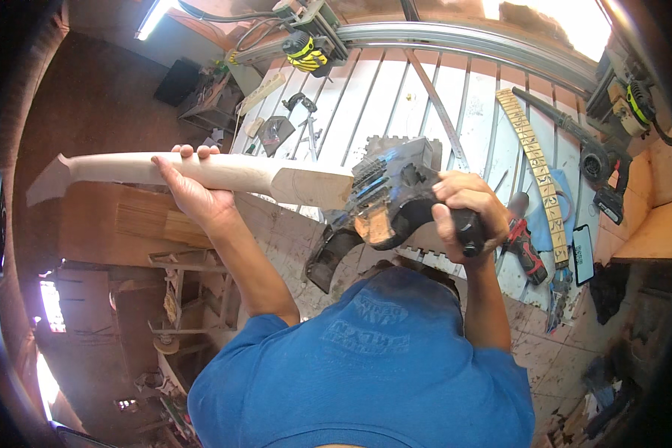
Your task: The person uses a metal ruler to measure the alignment of a guitar neck against the body and then uses a screwdriver to fasten screws into the neck joint.
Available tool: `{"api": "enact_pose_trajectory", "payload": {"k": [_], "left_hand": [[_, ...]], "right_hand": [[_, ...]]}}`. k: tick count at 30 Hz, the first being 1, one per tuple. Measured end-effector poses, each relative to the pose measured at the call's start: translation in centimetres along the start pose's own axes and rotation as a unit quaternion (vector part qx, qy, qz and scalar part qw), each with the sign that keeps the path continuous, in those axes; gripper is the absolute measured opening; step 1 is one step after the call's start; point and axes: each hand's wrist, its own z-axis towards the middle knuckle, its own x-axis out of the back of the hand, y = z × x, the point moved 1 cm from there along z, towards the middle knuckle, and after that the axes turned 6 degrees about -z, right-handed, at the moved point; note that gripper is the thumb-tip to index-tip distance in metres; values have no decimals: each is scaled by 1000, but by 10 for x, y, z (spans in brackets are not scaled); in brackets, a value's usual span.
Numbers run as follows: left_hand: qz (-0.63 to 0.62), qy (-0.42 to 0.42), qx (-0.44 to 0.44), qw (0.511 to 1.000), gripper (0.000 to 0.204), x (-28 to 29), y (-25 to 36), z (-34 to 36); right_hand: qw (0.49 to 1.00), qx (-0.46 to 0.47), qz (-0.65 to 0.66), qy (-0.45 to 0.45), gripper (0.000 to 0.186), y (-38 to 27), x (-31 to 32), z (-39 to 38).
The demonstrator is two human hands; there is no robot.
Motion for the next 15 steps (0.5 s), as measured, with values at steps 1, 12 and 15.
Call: {"api": "enact_pose_trajectory", "payload": {"k": [1, 12, 15], "left_hand": [[-4, 15, -3, 1000, 42, 8, 1, 1], [-51, 159, 18, 986, 41, 103, 16, 5], [-56, 202, 21, 978, 41, 129, 11, 7]], "right_hand": [[1000, -19, -12, 15, 20, -1, 3, -9], [964, -199, -137, 110, 33, -35, 36, -103], [936, -285, -48, 202, 33, -47, 32, -123]]}}
